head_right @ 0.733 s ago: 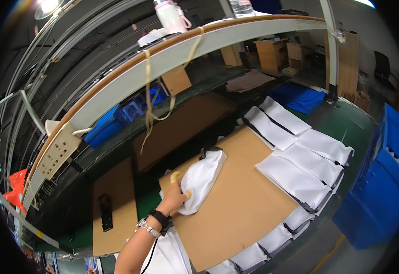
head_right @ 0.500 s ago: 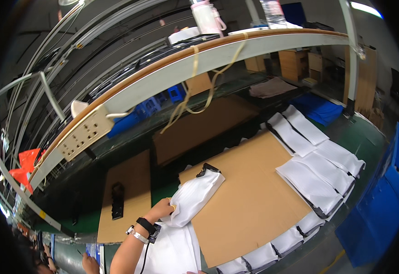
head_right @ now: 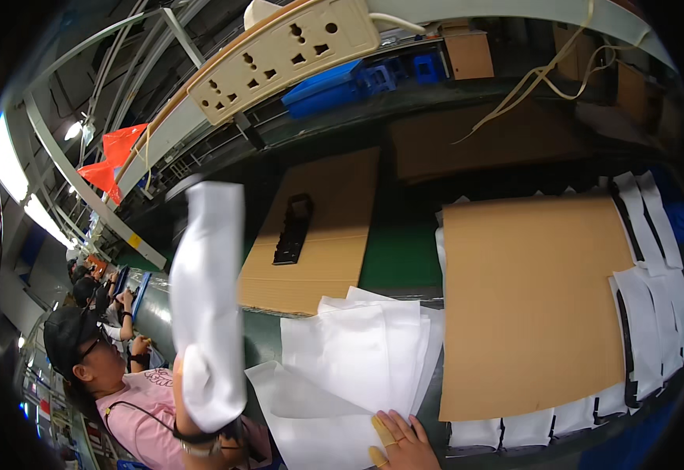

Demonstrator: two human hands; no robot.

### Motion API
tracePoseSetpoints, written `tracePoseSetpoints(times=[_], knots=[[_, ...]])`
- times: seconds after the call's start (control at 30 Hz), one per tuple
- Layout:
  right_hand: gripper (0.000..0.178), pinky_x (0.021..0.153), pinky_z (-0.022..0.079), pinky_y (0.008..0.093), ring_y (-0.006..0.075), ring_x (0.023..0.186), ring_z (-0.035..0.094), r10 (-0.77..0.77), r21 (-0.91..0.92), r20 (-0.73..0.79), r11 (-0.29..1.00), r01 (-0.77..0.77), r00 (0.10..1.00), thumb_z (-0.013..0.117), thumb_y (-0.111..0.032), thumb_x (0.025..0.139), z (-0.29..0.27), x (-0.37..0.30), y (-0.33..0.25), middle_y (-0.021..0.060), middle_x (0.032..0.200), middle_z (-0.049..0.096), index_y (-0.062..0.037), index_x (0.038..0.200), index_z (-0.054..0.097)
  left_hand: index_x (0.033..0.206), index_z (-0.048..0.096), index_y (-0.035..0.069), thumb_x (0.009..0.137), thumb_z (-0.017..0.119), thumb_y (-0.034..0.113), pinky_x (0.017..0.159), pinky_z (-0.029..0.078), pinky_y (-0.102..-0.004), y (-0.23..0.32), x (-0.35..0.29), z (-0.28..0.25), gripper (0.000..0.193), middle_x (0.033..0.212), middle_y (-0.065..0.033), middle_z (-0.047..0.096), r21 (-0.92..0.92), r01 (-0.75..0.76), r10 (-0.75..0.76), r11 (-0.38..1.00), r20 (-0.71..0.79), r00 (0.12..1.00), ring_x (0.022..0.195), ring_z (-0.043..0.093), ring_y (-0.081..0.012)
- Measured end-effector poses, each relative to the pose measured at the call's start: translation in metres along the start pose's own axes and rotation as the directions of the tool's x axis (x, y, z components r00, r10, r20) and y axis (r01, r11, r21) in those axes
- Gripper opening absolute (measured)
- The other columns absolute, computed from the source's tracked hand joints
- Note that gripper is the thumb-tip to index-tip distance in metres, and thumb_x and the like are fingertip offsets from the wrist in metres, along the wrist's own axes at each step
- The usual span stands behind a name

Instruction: The recorder is assembling components into a black plastic housing, placing foam pads and handling parts on an electronics factory assembly line.

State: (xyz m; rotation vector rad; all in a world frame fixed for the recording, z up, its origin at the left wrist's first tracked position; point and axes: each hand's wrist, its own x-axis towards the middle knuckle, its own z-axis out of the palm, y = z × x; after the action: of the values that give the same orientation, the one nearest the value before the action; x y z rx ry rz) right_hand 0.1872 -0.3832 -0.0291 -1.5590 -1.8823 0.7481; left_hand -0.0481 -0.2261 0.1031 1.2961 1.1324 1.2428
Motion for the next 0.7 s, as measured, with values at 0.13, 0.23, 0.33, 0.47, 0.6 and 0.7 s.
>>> tracePoseSetpoints(times=[0.13,0.23,0.33,0.47,0.6,0.7], knots=[[0.056,0.103,0.019,0.0443,0.0276,0.126,0.028,-0.030,0.004,-0.022,1.000,0.030,0.999,0.050,-0.025,0.082,0.005,0.003,0.007,0.0134,0.133,0.034,-0.0023,0.130,0.031,0.107,0.042,-0.001,0.089,0.039,0.022,0.071,0.043,-0.0344,-0.093,-0.032,-0.056,0.029,0.093,-0.0104,0.051,-0.545,0.235,0.110,0.805,0.526,0.843,0.084,0.051,-0.0217],[0.056,0.103,0.019,0.0445,0.0279,0.125,0.028,-0.034,-0.002,-0.023,0.999,0.034,0.999,0.050,-0.024,0.082,0.001,0.006,0.004,0.0138,0.133,0.034,-0.0022,0.130,0.031,0.120,0.037,-0.001,0.089,0.037,0.026,0.084,0.043,-0.0433,-0.134,-0.068,-0.088,0.041,0.106,-0.0156,0.051,-0.697,0.541,0.402,0.470,0.715,0.572,0.101,0.051,-0.0289],[0.056,0.103,0.019,0.0448,0.0283,0.125,0.028,-0.022,-0.036,-0.035,0.999,0.021,0.999,0.050,-0.025,0.082,-0.004,0.003,0.001,0.0141,0.133,0.034,-0.0019,0.129,0.032,0.119,0.038,-0.004,0.087,0.041,0.023,0.075,0.046,-0.0353,-0.114,-0.104,-0.034,0.042,0.111,-0.0180,0.050,-0.676,0.503,-0.114,0.538,0.533,0.839,0.093,0.054,-0.0242],[0.055,0.103,0.020,0.0451,0.0285,0.125,0.028,-0.016,-0.034,-0.015,0.999,0.016,1.000,0.050,-0.024,0.082,-0.004,0.011,0.002,0.0144,0.132,0.034,-0.0020,0.129,0.033,0.122,0.039,-0.001,0.086,0.040,0.022,0.084,0.043,-0.0435,-0.159,-0.103,-0.031,0.043,0.119,-0.0194,0.046,-0.482,0.466,-0.442,0.742,0.171,0.881,0.102,0.051,-0.0288],[0.053,0.102,0.020,0.0452,0.0282,0.125,0.029,-0.022,-0.003,-0.034,1.000,0.022,0.999,0.052,-0.024,0.081,-0.001,0.008,0.003,0.0139,0.131,0.035,-0.0031,0.127,0.036,0.122,0.036,-0.001,0.085,0.034,0.013,0.085,0.044,-0.0457,-0.098,-0.050,0.034,0.040,0.110,-0.0170,0.052,-0.425,0.370,-0.372,0.826,0.082,0.924,0.101,0.052,-0.0307],[0.052,0.102,0.021,0.0449,0.0275,0.124,0.029,-0.024,0.014,-0.049,1.000,0.025,0.998,0.053,-0.025,0.080,0.003,0.007,0.007,0.0136,0.130,0.037,-0.0033,0.125,0.039,0.122,0.038,-0.001,0.083,0.033,0.009,0.085,0.045,-0.0401,-0.106,-0.027,0.038,0.040,0.110,-0.0157,0.053,-0.370,0.376,-0.361,0.849,0.113,0.926,0.101,0.053,-0.0276]])
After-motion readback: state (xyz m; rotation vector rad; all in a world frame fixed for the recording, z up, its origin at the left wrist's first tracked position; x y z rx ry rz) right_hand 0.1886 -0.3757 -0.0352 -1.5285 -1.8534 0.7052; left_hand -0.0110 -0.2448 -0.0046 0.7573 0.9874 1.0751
